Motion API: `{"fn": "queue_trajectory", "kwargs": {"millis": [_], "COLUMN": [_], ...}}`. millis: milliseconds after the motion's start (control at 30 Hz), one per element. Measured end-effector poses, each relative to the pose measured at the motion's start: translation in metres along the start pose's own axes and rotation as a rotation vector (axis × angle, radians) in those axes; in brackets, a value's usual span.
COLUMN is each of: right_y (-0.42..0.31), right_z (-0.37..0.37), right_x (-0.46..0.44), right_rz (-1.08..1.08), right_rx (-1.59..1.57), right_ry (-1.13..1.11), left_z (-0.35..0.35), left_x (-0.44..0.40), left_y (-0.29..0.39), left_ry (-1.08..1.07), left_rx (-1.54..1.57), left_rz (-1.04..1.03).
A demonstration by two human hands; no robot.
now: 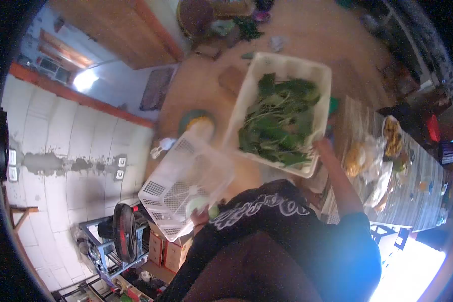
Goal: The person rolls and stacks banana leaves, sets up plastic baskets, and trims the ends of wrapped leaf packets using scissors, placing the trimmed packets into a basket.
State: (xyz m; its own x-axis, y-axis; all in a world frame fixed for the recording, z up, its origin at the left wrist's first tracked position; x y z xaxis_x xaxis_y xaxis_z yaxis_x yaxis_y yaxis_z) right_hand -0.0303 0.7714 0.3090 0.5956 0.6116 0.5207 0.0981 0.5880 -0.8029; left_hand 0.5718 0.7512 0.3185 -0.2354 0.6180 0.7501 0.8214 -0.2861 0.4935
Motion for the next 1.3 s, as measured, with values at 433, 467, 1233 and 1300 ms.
{"fn": "queue_trajectory", "kwargs": {"millis": [433, 467, 1233, 1300], "right_y": [0.082, 0.074, -0.023, -0.017], "right_z": [0.025, 0.025, -0.029, -0.024], "right_x": [-0.453, -0.464, -0.664, -0.696], "right_rz": [0.269, 0.255, -0.612, -0.643], "right_rx": [0.256, 0.306, -0.546, -0.544], "right_ry": [-0.085, -0.069, 0.442, 0.480], "left_z": [-0.260, -0.278, -0.822, -0.869], "left_x": [-0.203, -0.215, -0.487, -0.486], "left_y": [-0.092, -0.090, -0.146, -0.184], "left_ry": [0.174, 0.112, -0.098, -0.138], "left_rx": [0.319, 0.312, -0.126, -0.148], "left_rz": [0.051, 0.105, -0.025, -0.019]}}
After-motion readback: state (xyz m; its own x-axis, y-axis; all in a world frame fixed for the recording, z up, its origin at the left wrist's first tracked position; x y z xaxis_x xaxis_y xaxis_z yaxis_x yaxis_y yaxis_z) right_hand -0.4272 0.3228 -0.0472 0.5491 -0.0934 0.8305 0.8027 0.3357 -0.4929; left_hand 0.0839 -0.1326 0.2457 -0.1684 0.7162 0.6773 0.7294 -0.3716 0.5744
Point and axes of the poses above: each hand's wrist, its own x-axis away from the middle knuckle, its own z-axis out of the back of the hand, y = z × x, the point moved 2 cm from there along -x, towards the middle knuckle, and after that the axes turned 9 degrees about x, right-handed, at the moved point
